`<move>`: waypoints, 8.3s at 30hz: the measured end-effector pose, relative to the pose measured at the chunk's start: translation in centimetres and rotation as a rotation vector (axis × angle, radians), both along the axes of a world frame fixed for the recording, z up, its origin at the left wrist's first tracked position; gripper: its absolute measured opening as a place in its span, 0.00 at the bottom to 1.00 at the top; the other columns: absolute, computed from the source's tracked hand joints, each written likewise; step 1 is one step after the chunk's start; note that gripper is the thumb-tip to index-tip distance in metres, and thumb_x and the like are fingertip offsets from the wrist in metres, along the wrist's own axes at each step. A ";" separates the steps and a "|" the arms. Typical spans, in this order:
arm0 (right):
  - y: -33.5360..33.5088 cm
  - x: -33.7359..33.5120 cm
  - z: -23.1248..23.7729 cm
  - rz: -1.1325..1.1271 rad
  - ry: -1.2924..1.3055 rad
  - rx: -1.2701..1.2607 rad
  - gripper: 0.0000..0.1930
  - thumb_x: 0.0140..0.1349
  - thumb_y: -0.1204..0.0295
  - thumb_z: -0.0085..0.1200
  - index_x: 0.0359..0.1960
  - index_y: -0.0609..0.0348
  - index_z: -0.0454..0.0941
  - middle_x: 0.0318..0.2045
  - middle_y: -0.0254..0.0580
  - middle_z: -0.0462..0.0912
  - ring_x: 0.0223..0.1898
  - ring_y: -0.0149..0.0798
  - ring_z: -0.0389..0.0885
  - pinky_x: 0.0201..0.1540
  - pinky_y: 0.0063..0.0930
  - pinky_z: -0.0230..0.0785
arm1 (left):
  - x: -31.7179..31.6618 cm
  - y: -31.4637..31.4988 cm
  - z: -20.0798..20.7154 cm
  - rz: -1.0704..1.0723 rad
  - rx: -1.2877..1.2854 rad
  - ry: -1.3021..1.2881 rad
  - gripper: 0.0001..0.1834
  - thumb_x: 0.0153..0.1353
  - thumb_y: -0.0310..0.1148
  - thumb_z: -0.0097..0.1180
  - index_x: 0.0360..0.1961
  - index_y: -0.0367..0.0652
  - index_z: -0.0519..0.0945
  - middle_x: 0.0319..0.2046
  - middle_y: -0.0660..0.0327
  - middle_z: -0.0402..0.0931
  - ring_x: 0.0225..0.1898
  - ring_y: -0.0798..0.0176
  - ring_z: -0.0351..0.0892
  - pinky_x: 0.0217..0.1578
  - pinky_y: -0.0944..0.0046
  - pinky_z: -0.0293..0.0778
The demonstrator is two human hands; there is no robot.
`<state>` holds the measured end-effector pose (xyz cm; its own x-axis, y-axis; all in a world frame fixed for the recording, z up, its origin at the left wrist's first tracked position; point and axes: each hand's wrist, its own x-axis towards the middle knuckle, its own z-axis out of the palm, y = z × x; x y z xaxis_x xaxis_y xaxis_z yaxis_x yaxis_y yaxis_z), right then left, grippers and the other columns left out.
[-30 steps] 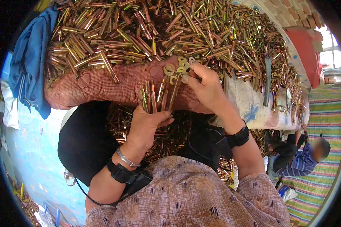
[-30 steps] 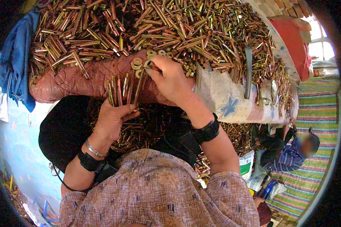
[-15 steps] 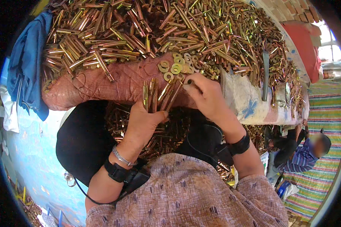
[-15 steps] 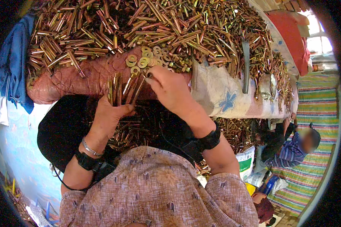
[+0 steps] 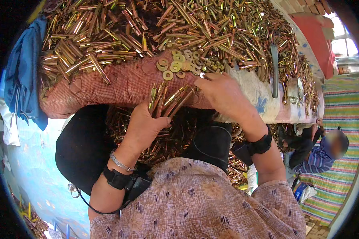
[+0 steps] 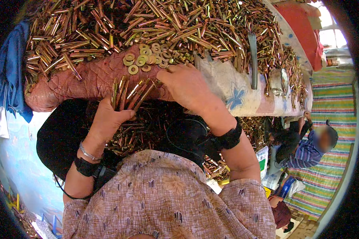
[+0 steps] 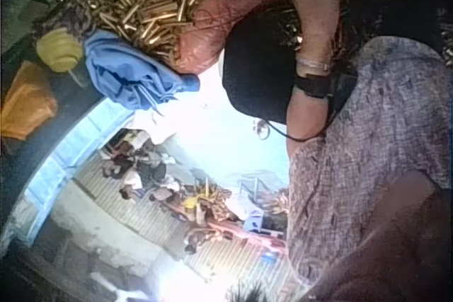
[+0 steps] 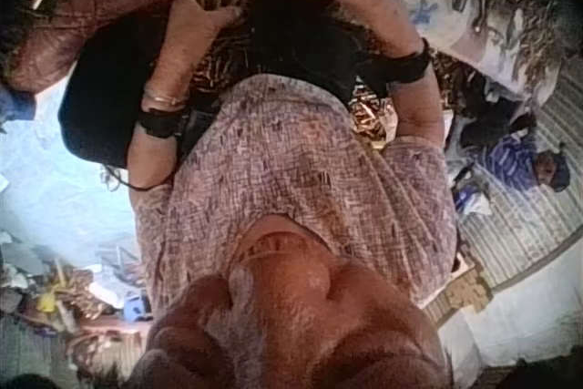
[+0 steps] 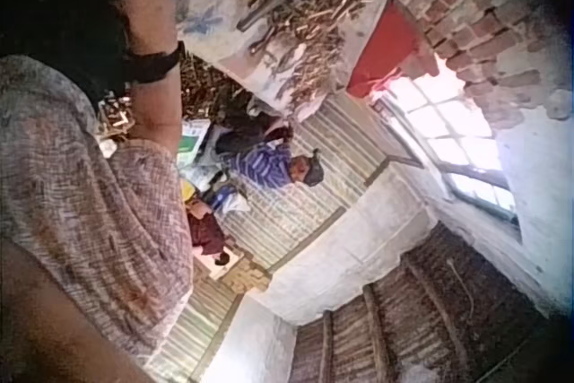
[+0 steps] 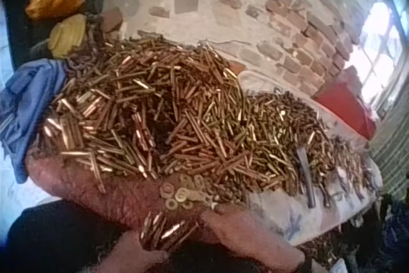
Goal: Assembling metal washers onto threaded bolts/rods.
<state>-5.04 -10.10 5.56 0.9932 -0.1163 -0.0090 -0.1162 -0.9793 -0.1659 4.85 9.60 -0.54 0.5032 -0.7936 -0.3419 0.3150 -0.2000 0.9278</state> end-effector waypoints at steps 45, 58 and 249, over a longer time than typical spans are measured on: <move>7.4 -5.9 -4.6 -0.521 -0.619 1.617 0.07 0.56 0.74 0.54 0.33 0.57 0.69 0.24 0.37 0.77 0.19 0.27 0.72 0.19 0.19 0.63 | -5.5 6.4 2.2 0.005 -0.015 0.193 0.22 0.43 0.21 0.59 0.43 0.37 0.70 0.35 0.63 0.72 0.31 0.67 0.75 0.33 0.66 0.78; 11.1 -6.0 -7.0 -0.457 -0.392 1.838 0.09 0.53 0.73 0.57 0.32 0.59 0.69 0.21 0.35 0.73 0.21 0.27 0.72 0.21 0.18 0.64 | -7.9 5.3 2.7 0.142 -0.078 0.419 0.19 0.55 0.20 0.50 0.50 0.39 0.68 0.43 0.58 0.74 0.43 0.62 0.76 0.42 0.62 0.77; 9.0 -5.2 -10.3 -0.352 -0.208 1.519 0.04 0.61 0.75 0.45 0.36 0.61 0.70 0.23 0.34 0.71 0.21 0.24 0.66 0.24 0.21 0.61 | -4.5 6.6 -2.3 0.175 0.267 -0.112 0.13 0.46 0.22 0.56 0.35 0.37 0.73 0.28 0.65 0.73 0.27 0.71 0.71 0.29 0.71 0.70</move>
